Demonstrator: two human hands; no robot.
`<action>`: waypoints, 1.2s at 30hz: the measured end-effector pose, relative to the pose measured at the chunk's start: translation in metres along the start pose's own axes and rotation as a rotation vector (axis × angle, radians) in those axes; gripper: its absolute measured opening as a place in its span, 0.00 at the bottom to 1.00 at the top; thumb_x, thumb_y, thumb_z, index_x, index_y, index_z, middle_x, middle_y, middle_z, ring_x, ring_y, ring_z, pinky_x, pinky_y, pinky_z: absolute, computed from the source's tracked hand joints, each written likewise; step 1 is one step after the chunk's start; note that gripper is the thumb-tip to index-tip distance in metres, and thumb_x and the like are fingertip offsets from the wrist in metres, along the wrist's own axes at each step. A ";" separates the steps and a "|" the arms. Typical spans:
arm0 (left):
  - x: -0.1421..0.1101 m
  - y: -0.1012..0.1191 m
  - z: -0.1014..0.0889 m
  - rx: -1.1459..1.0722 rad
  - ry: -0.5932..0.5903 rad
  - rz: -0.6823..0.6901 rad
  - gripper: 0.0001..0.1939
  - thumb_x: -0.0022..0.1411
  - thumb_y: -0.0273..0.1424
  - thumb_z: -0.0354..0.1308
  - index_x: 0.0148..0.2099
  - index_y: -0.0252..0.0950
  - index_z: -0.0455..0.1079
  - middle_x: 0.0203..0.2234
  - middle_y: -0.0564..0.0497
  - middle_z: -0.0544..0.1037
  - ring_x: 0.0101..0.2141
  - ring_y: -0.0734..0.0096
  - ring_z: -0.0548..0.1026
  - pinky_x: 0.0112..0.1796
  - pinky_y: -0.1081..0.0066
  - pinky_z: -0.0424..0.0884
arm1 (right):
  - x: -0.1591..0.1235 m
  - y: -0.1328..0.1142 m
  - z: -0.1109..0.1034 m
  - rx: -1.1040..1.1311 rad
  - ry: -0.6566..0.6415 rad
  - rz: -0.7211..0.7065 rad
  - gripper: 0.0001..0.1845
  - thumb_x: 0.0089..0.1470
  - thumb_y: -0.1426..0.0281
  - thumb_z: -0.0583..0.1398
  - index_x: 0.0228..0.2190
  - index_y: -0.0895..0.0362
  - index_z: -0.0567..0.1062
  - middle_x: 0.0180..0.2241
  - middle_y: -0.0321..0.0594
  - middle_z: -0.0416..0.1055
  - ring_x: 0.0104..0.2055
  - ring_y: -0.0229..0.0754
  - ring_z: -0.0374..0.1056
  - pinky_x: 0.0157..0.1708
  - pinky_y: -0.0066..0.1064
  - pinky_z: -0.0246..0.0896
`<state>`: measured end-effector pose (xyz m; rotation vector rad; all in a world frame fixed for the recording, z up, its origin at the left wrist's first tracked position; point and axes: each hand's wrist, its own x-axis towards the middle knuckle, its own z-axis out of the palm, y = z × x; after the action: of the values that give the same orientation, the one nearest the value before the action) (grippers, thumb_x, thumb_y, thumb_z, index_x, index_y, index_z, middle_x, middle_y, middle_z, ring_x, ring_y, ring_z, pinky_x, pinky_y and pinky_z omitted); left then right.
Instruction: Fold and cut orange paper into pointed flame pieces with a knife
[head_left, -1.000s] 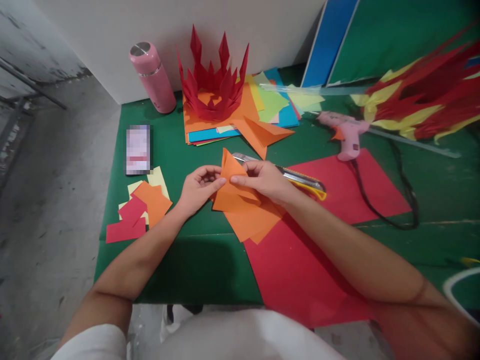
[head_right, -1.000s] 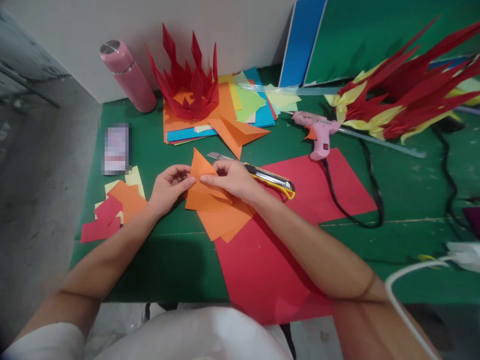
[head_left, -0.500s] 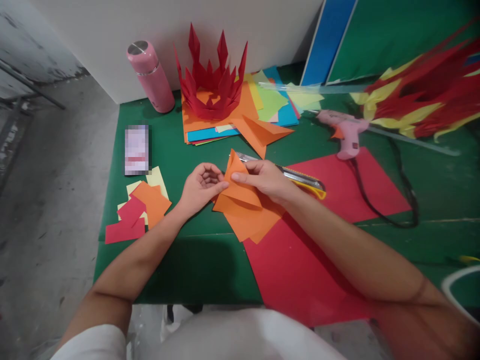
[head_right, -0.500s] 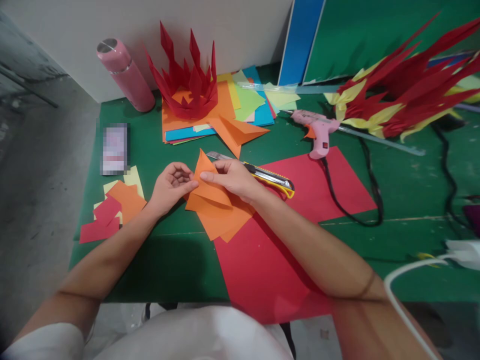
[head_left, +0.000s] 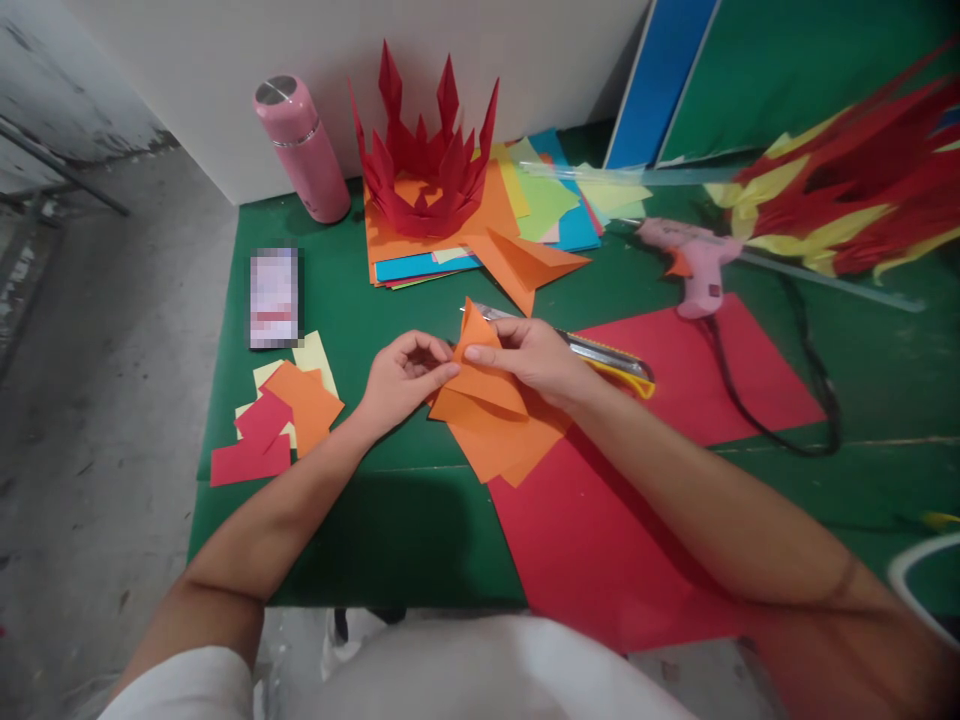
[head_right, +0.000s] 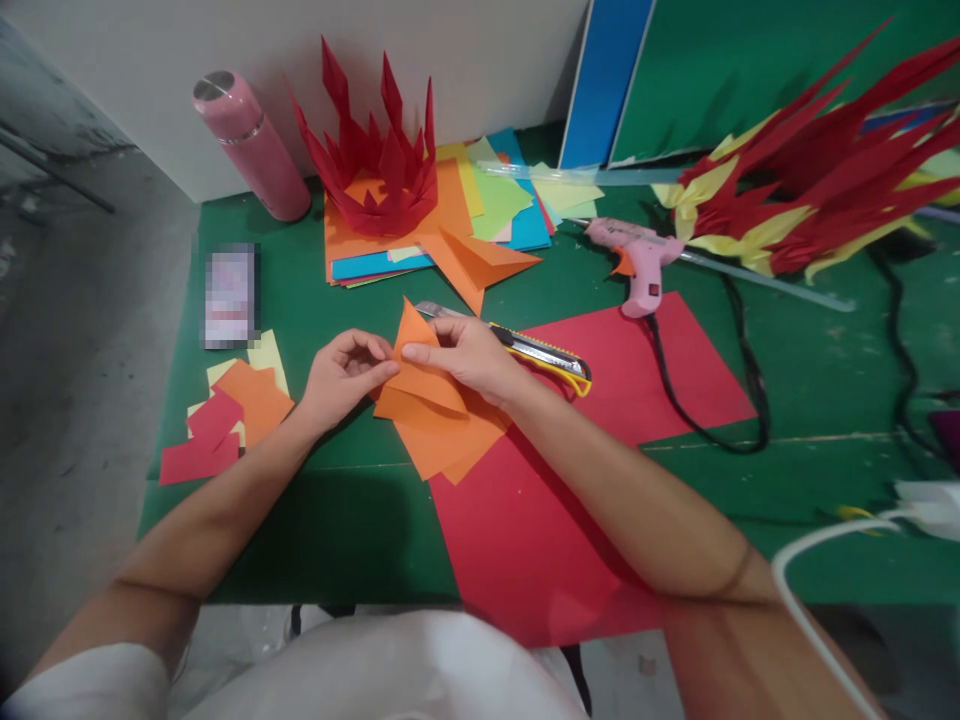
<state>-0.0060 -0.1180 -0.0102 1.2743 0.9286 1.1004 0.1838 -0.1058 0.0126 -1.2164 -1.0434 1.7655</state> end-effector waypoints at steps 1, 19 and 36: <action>0.000 0.000 0.000 0.005 0.002 0.014 0.18 0.51 0.40 0.74 0.32 0.36 0.69 0.31 0.51 0.77 0.34 0.74 0.76 0.37 0.71 0.73 | 0.000 0.000 0.000 0.000 0.000 -0.002 0.19 0.32 0.58 0.77 0.25 0.55 0.80 0.28 0.35 0.77 0.30 0.38 0.71 0.32 0.31 0.68; -0.001 0.000 -0.003 0.298 -0.031 0.182 0.04 0.58 0.33 0.68 0.38 0.41 0.83 0.36 0.49 0.84 0.39 0.69 0.80 0.44 0.68 0.76 | 0.005 0.009 -0.003 0.099 0.088 -0.084 0.21 0.34 0.55 0.76 0.22 0.54 0.74 0.23 0.30 0.68 0.26 0.33 0.62 0.29 0.29 0.58; -0.002 0.001 -0.006 0.333 -0.083 0.253 0.08 0.62 0.33 0.66 0.44 0.40 0.81 0.40 0.47 0.82 0.42 0.69 0.80 0.44 0.68 0.77 | 0.006 0.009 -0.002 0.032 0.127 -0.137 0.23 0.32 0.53 0.76 0.20 0.53 0.73 0.23 0.30 0.65 0.28 0.35 0.58 0.28 0.30 0.53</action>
<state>-0.0125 -0.1184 -0.0103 1.7354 0.9316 1.1063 0.1830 -0.1038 0.0015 -1.1919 -0.9972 1.5739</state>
